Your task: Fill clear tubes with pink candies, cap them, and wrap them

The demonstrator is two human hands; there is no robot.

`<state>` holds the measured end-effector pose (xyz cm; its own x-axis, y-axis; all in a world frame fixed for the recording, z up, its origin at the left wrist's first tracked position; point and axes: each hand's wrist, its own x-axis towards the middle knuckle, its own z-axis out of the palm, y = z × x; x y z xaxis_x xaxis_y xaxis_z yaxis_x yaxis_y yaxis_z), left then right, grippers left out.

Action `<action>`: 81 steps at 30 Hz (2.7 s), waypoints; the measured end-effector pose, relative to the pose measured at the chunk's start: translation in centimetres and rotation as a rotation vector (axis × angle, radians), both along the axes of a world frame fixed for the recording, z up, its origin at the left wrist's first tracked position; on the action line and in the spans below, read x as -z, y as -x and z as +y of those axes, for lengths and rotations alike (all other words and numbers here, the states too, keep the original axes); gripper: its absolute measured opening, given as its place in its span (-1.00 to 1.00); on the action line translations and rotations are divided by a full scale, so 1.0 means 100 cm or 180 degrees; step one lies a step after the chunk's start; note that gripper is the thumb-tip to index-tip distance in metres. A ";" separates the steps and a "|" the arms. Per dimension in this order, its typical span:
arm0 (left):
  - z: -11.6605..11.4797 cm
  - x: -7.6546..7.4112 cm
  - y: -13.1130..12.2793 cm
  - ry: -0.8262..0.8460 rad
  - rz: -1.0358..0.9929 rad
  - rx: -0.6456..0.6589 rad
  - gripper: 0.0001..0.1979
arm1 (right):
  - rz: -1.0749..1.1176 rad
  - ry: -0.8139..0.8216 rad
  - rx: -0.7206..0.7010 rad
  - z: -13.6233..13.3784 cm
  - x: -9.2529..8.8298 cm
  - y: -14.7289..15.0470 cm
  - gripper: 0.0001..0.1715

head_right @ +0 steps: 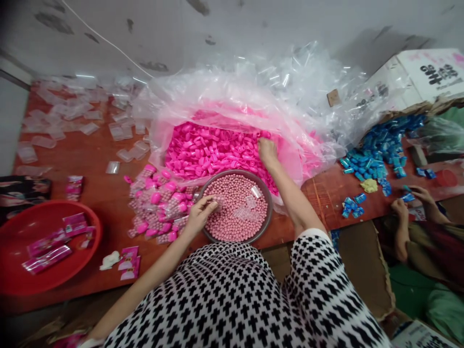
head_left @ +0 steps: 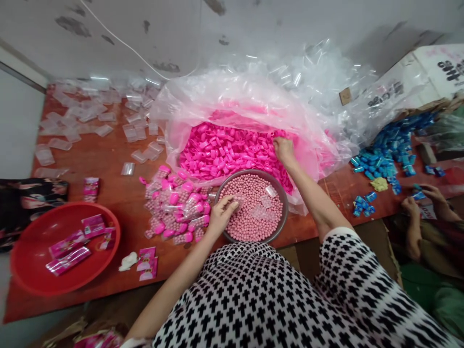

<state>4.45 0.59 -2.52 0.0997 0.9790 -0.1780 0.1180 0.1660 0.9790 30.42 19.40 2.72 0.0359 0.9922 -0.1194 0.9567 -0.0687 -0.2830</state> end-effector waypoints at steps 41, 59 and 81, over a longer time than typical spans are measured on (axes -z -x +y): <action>0.002 -0.065 -0.033 0.0590 -0.2602 -0.0850 -0.59 | 0.3989 0.0134 -0.0007 -0.144 -0.027 0.068 -0.67; -0.013 -0.057 -0.010 -0.0366 -0.0715 -0.0155 -0.64 | 0.2383 -0.0241 -0.1514 -0.161 -0.071 0.058 -0.68; -0.021 -0.051 -0.013 0.0155 -0.1330 -0.0621 -0.61 | 0.3376 0.0620 -0.1084 -0.180 -0.053 0.071 -0.55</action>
